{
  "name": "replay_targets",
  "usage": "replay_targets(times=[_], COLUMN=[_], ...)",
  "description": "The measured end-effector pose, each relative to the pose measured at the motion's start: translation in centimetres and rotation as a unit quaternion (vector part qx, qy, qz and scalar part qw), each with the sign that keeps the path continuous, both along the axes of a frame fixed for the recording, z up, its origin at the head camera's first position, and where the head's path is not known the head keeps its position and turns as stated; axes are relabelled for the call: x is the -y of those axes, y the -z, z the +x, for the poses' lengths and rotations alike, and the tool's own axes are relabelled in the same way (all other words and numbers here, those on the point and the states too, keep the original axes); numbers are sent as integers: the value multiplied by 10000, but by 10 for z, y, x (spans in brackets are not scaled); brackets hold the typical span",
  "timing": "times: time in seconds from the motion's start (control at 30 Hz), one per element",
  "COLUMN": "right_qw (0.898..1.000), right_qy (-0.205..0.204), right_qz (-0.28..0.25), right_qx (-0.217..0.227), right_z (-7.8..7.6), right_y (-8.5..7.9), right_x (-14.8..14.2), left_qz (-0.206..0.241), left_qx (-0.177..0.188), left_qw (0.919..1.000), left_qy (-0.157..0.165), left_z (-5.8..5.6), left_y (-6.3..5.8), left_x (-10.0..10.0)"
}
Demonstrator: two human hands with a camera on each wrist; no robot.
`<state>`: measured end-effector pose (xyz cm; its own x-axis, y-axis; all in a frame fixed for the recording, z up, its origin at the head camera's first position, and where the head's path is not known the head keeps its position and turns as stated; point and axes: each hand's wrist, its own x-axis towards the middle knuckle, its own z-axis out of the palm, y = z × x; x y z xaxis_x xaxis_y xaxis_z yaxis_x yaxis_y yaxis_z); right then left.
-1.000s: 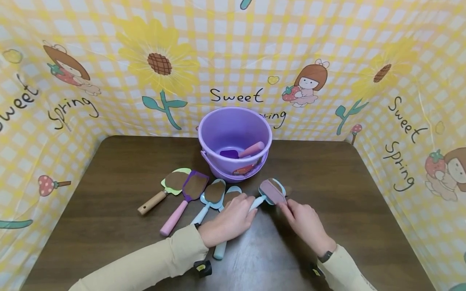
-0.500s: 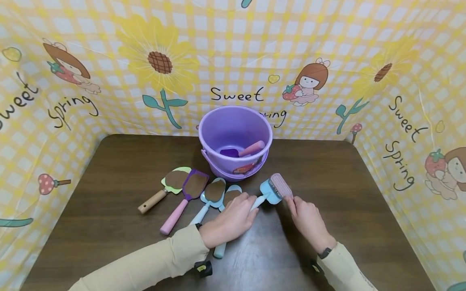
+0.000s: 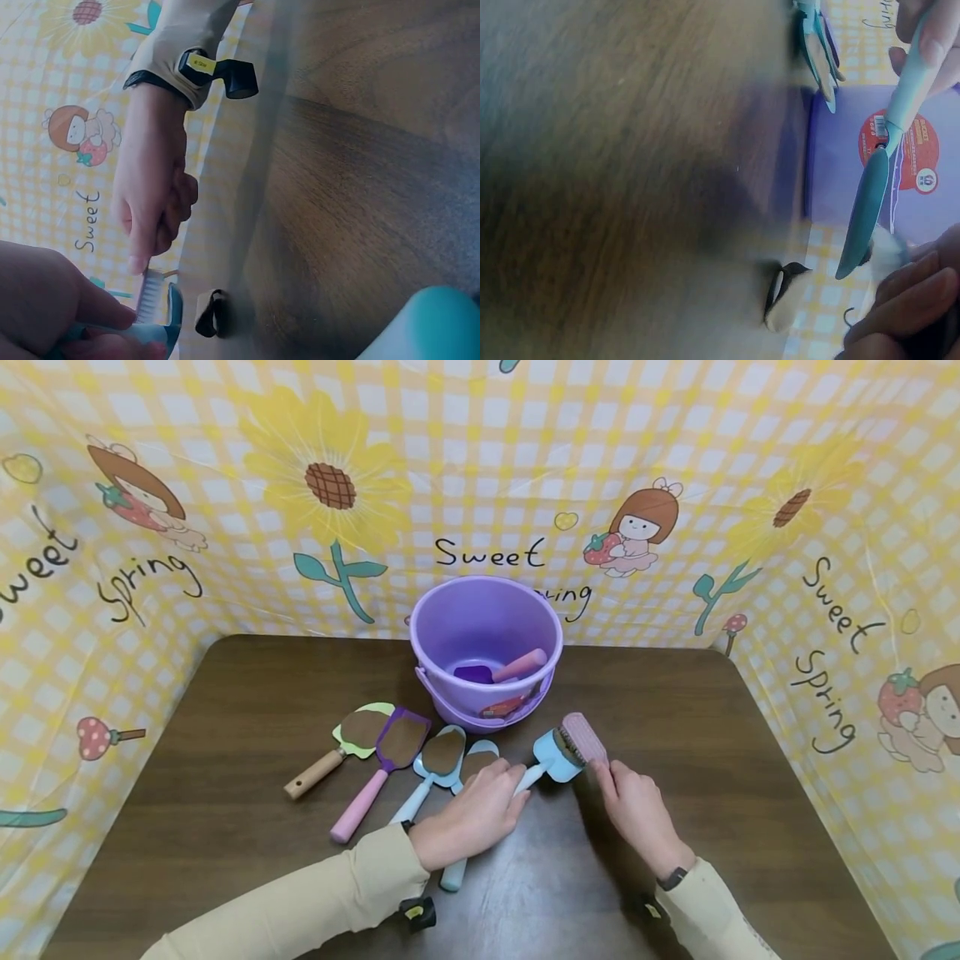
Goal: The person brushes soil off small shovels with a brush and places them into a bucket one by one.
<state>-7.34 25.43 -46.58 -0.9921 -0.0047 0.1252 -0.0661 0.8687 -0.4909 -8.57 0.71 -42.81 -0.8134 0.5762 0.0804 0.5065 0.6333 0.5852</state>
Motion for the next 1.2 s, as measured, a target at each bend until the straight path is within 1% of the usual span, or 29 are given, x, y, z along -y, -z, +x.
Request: replay_targets(times=[0.07,0.13,0.17,0.23,0.4,0.53,0.67,0.93,1.03,1.2], right_qw=[9994,9978,9969,9966,9987,9992,9994,9992,9991,9981], right_qy=[-222,-435,-509,-534,-207,-113,-51,41,130,443], right_qz=[141,334,429,527,459,387,351,397,398,291], right_qx=[-237,-379,-412,-341,-23,66,58,-95,15,305], right_z=[2,3,4,4,3,0,-1,-5,-6,-9], right_y=[-1,0,0,1,1,1,1,1,1,-4], right_x=[1,2,2,3,2,-2,-6,-15,-19,-23], left_qz=[-13,-1,8,29,37,63,88,118,114,143], left_qx=[60,143,174,226,204,160,180,77,142,306], left_qw=[10000,9999,9998,9997,9998,9998,9998,9998,9997,9994], left_qy=[-11,-25,-29,-47,10,68,91,141,151,122], left_z=[-1,-2,-2,-3,-2,-2,-2,-2,-1,-1], left_y=[0,0,-1,-1,-1,0,1,2,2,2], left_x=[0,0,0,0,-1,-1,-2,0,0,-1])
